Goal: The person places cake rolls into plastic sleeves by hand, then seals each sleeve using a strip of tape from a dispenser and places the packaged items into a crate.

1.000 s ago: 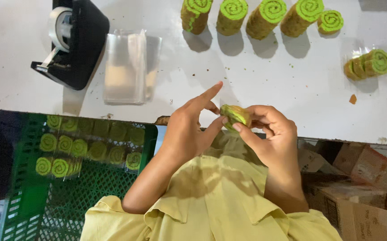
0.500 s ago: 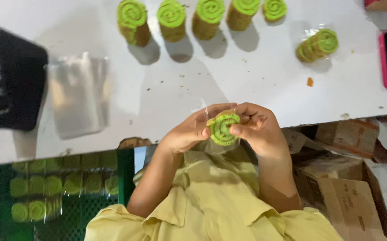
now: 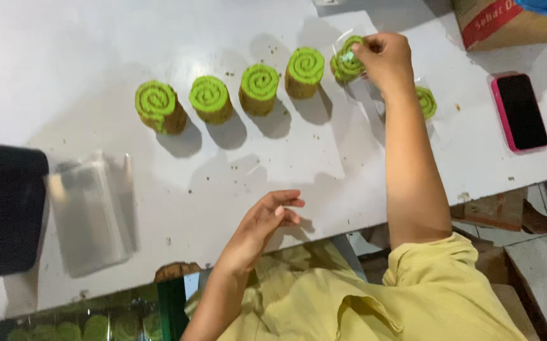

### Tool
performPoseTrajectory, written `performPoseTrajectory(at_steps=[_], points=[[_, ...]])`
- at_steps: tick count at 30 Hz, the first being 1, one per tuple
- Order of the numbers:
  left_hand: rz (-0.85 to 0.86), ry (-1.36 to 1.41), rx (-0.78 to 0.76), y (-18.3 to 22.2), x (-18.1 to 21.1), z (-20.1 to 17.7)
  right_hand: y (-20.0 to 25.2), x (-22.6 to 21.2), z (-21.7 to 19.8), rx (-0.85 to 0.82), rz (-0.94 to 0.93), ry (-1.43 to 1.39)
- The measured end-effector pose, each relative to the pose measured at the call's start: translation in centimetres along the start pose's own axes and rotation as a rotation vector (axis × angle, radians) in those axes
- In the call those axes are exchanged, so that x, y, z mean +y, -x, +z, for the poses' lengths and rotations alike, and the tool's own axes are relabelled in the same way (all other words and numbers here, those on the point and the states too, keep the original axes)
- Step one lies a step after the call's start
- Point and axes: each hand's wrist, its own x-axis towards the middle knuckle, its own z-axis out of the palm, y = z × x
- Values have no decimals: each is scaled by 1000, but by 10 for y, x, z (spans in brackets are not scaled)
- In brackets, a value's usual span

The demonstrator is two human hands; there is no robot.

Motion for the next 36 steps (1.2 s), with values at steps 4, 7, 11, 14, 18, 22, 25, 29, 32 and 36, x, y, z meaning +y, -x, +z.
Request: performPoseTrajectory(at_steps=[4,7,11,14,18,22,25,29,32,36], points=[[61,-40,40,3,10,-6,26,-19,-48,-24,-88,-23],[25,-31,76,0,19,-6,53,-11,-99,35,-282,101],[35,-58,18,-11,18,0,67,22,-125,88,-48,174],[24,-79,-40,-14,15,3,71,46,-126,48,-28,353],[-22,-132,-33,-7,23,7,80,26,-118,-26,151,406],[-3,-135,-3,1,23,7,112,-58,-93,-152,480,464],[17,-166,8,5,24,8,110,-19,-81,-122,274,615],[40,-178,7,10,22,5,112,-3,-75,-46,187,646],[29,-210,19,14,26,6,118,-13,-73,-55,194,636],[52,-223,-7,18,27,6,121,-21,-68,-72,230,629]])
